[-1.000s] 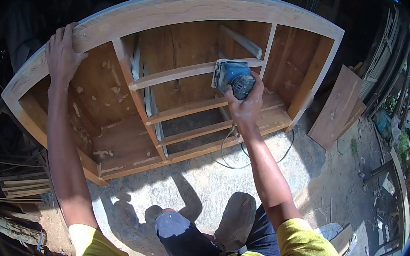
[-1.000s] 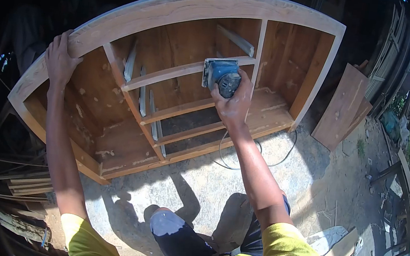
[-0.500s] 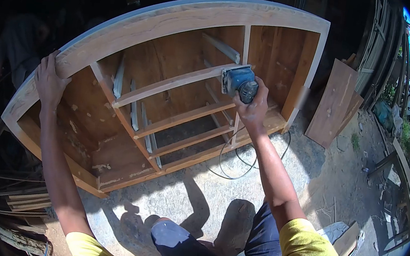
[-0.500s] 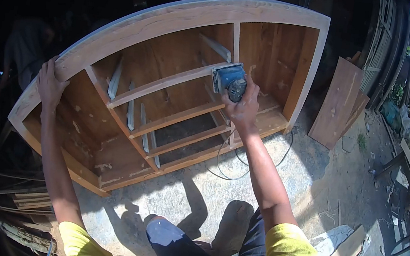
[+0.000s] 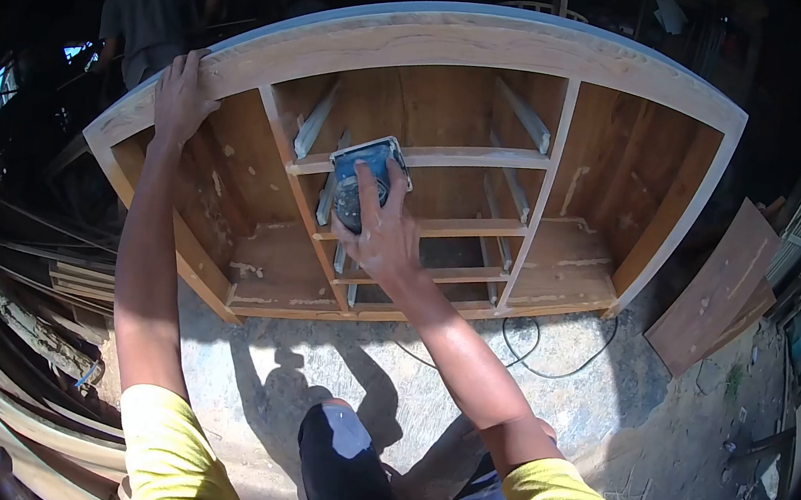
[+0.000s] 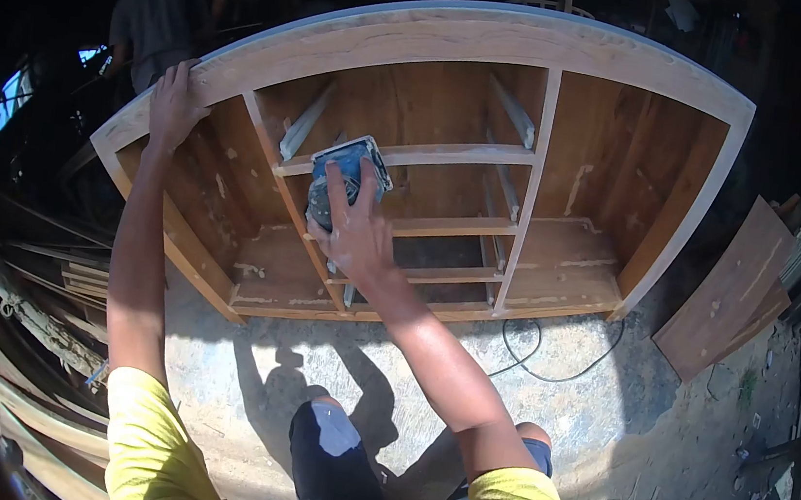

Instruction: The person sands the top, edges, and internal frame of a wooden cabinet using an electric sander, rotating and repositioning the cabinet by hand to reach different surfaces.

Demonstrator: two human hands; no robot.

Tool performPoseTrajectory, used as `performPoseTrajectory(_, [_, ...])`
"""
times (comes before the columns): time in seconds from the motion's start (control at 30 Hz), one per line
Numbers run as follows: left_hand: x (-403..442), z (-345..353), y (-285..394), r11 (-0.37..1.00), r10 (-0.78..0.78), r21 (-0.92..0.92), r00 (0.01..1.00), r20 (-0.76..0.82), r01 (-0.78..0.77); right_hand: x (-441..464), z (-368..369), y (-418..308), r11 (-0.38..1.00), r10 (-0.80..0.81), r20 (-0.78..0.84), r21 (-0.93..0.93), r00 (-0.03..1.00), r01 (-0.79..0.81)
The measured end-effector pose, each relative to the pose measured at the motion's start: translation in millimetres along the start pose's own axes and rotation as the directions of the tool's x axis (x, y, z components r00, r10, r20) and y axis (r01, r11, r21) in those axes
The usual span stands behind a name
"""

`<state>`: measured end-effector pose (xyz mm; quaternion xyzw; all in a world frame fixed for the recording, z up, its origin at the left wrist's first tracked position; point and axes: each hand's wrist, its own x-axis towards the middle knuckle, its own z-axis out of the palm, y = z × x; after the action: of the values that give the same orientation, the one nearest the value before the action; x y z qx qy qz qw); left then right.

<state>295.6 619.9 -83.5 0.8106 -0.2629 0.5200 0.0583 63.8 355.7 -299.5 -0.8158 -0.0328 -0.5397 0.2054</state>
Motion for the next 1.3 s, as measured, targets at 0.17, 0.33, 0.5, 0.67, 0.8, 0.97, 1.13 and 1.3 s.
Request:
performPoseTrajectory(0.17, [4, 15, 1, 0.994, -0.021, 0.106, 1.000, 0.000, 0.021, -1, -79, 70, 0.989, 0.145, -0.206, 0.030, 0.968, -0.142])
performPoseTrajectory(0.33, [9, 22, 11, 0.973, -0.057, 0.224, 0.998, -0.008, 0.057, -13, -136, 148, 0.994, 0.084, -0.414, -0.034, 0.906, -0.107])
performPoseTrajectory(0.5, [13, 15, 26, 0.954, -0.158, 0.264, 0.987, 0.039, 0.142, -17, -107, 114, 0.997, 0.007, -0.287, -0.078, 0.958, -0.030])
performPoseTrajectory(0.67, [14, 3, 27, 0.938, -0.159, 0.325, 0.981, 0.107, 0.117, -29, -30, 59, 0.997, 0.017, -0.226, 0.074, 0.974, 0.000])
performPoseTrajectory(0.8, [8, 7, 19, 0.953, -0.103, 0.290, 0.993, 0.059, 0.082, -29, 13, 17, 0.994, 0.027, -0.150, 0.109, 0.988, -0.010])
performPoseTrajectory(0.97, [-3, 16, -7, 0.991, 0.042, 0.128, 0.993, -0.108, -0.028, -8, 65, -39, 0.998, 0.004, -0.180, 0.069, 0.984, 0.009])
performPoseTrajectory(1.13, [-4, 28, -32, 0.981, 0.163, -0.065, 0.962, -0.220, -0.182, -5, 99, -73, 0.999, 0.025, -0.279, -0.025, 0.960, -0.034])
performPoseTrajectory(1.3, [0, 34, -43, 0.943, 0.189, -0.212, 0.938, -0.289, -0.255, -56, 110, -50, 0.998, -0.052, -0.196, -0.051, 0.979, 0.042])
